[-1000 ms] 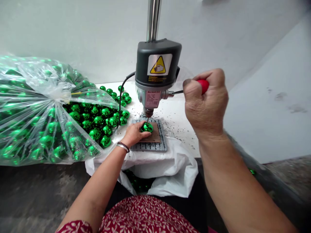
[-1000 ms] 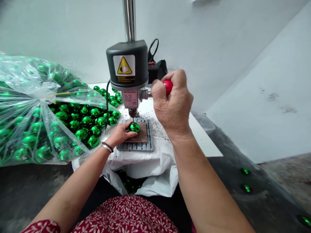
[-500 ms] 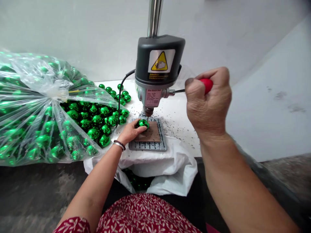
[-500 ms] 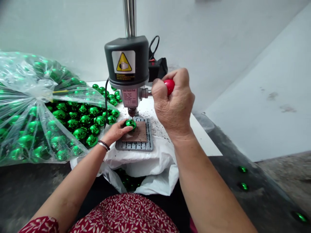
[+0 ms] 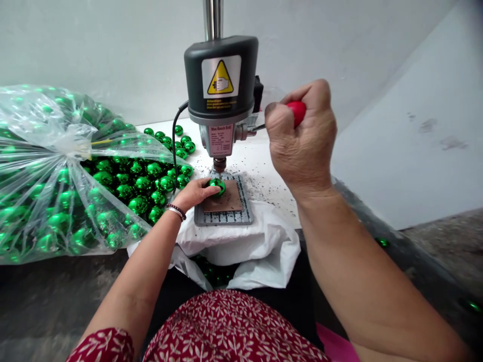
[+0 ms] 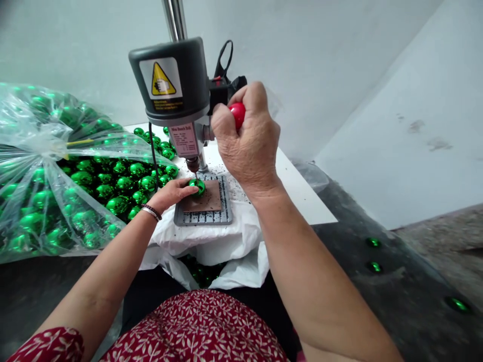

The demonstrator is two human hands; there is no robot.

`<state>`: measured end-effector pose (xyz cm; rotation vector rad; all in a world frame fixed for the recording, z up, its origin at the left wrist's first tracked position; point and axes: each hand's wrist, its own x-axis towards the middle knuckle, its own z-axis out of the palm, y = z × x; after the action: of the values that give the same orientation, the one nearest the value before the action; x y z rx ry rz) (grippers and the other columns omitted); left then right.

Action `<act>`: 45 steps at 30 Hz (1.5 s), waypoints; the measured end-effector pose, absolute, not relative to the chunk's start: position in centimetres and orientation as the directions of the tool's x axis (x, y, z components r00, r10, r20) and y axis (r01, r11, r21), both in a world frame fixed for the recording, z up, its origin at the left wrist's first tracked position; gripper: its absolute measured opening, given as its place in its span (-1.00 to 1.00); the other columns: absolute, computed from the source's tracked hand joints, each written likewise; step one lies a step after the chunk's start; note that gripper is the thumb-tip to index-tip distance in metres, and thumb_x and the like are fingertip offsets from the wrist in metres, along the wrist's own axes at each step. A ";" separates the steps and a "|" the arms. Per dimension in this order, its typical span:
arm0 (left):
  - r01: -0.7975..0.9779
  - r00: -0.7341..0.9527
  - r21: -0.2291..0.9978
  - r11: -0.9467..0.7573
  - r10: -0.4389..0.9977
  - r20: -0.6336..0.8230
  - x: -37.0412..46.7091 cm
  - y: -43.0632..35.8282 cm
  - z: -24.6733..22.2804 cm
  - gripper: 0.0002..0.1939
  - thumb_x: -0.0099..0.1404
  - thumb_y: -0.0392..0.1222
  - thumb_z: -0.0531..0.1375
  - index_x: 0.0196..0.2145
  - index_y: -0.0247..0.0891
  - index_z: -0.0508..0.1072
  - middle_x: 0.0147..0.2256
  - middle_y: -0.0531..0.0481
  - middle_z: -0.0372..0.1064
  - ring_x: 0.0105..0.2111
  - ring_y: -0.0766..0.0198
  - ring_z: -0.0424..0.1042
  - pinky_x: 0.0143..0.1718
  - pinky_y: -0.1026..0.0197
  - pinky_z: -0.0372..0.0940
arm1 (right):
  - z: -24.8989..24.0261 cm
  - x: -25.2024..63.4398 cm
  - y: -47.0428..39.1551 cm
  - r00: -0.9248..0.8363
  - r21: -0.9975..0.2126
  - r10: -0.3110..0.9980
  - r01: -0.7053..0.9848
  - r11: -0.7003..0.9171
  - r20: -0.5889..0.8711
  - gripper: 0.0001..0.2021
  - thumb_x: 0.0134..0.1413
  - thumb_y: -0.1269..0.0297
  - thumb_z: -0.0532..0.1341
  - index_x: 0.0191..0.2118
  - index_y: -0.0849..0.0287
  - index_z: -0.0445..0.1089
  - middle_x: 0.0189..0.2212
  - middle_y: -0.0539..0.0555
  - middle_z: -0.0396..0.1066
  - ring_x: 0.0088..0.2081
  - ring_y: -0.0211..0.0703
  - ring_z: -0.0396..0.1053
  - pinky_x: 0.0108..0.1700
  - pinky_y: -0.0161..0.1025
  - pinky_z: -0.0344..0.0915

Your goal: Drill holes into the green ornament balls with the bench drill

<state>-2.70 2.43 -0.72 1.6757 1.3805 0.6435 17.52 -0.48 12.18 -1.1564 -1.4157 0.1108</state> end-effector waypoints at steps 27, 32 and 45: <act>0.629 0.194 0.764 -0.146 0.981 0.027 -1.0 0.7 -1.6 -0.43 0.03 -0.06 0.37 0.03 -0.18 0.51 -0.18 -0.03 0.57 -0.14 0.04 0.48 -0.07 0.12 0.36 | 11.4 18.1 -1.9 0.273 -0.624 0.642 0.661 0.416 0.717 -0.89 -0.03 0.24 0.13 -0.42 0.15 0.19 -0.52 -0.08 0.25 -0.49 -0.43 0.11 -0.34 -0.35 0.17; 0.636 0.203 0.756 -0.152 0.979 0.025 -0.9 0.5 -1.3 -0.47 0.04 -0.07 0.36 0.01 -0.17 0.52 -0.19 -0.02 0.57 -0.14 0.05 0.47 -0.07 0.14 0.34 | 11.1 18.0 -2.0 0.251 -0.604 0.637 0.673 0.426 0.729 -0.89 -0.02 0.23 0.09 -0.42 0.13 0.16 -0.55 -0.08 0.23 -0.52 -0.39 0.11 -0.39 -0.33 0.15; 0.668 0.172 0.733 -0.130 0.985 0.018 -0.8 0.1 -1.2 -0.47 0.05 -0.05 0.36 0.01 -0.12 0.51 -0.16 -0.03 0.56 -0.14 0.06 0.47 -0.09 0.17 0.31 | 6.7 17.7 -2.3 0.292 -0.546 0.509 0.693 0.471 0.809 -0.79 0.09 0.09 0.10 -0.36 0.14 0.23 -0.51 -0.02 0.28 -0.47 -0.34 0.23 -0.36 -0.30 0.21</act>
<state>-0.80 0.12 -1.16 1.8679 1.5578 0.7000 17.68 -2.29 6.66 -1.1697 -1.3563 -0.1691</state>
